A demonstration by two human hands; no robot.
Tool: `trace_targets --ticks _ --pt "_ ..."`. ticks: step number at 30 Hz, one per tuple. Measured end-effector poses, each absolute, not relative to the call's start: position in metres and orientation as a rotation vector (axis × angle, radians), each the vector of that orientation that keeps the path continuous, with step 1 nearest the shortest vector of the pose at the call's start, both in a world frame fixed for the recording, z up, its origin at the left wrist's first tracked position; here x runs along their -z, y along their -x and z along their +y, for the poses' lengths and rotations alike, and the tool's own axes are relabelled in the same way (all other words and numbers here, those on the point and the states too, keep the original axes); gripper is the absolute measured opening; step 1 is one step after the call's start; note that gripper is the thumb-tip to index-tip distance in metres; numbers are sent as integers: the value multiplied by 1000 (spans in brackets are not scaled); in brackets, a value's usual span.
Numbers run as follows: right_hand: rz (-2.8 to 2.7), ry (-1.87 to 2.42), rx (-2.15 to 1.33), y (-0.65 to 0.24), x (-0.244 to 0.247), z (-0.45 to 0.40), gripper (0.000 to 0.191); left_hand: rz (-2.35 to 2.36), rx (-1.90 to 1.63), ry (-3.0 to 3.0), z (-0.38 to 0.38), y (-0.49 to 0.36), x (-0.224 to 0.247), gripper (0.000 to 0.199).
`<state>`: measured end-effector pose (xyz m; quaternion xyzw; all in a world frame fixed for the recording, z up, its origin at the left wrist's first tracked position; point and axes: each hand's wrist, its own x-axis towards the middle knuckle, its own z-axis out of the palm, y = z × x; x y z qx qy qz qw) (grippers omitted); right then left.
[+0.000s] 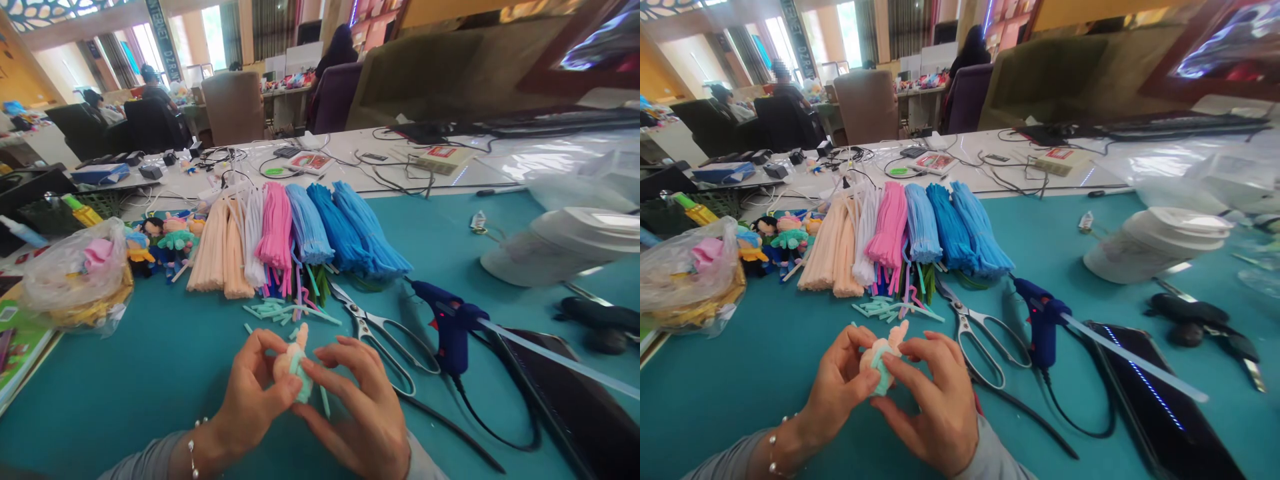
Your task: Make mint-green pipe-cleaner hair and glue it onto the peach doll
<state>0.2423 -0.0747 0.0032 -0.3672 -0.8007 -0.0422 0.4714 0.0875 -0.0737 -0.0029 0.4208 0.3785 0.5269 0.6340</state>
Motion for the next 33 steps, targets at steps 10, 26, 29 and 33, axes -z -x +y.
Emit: trace_targets --ticks 10,26,29,33 --pt "-1891 955 -13 -237 -10 -74 19 831 -1098 -912 -72 -84 -4 30" --pt "-1927 913 -8 -232 -1 -70 22 868 -1114 -830 -68 -87 -6 38" --pt "-1893 893 -75 -236 2 -70 35 870 -1086 -836 -64 -86 -7 40" --pt "-1842 901 -191 -245 -2 -69 26 899 -1068 -805 -56 -82 -9 45"
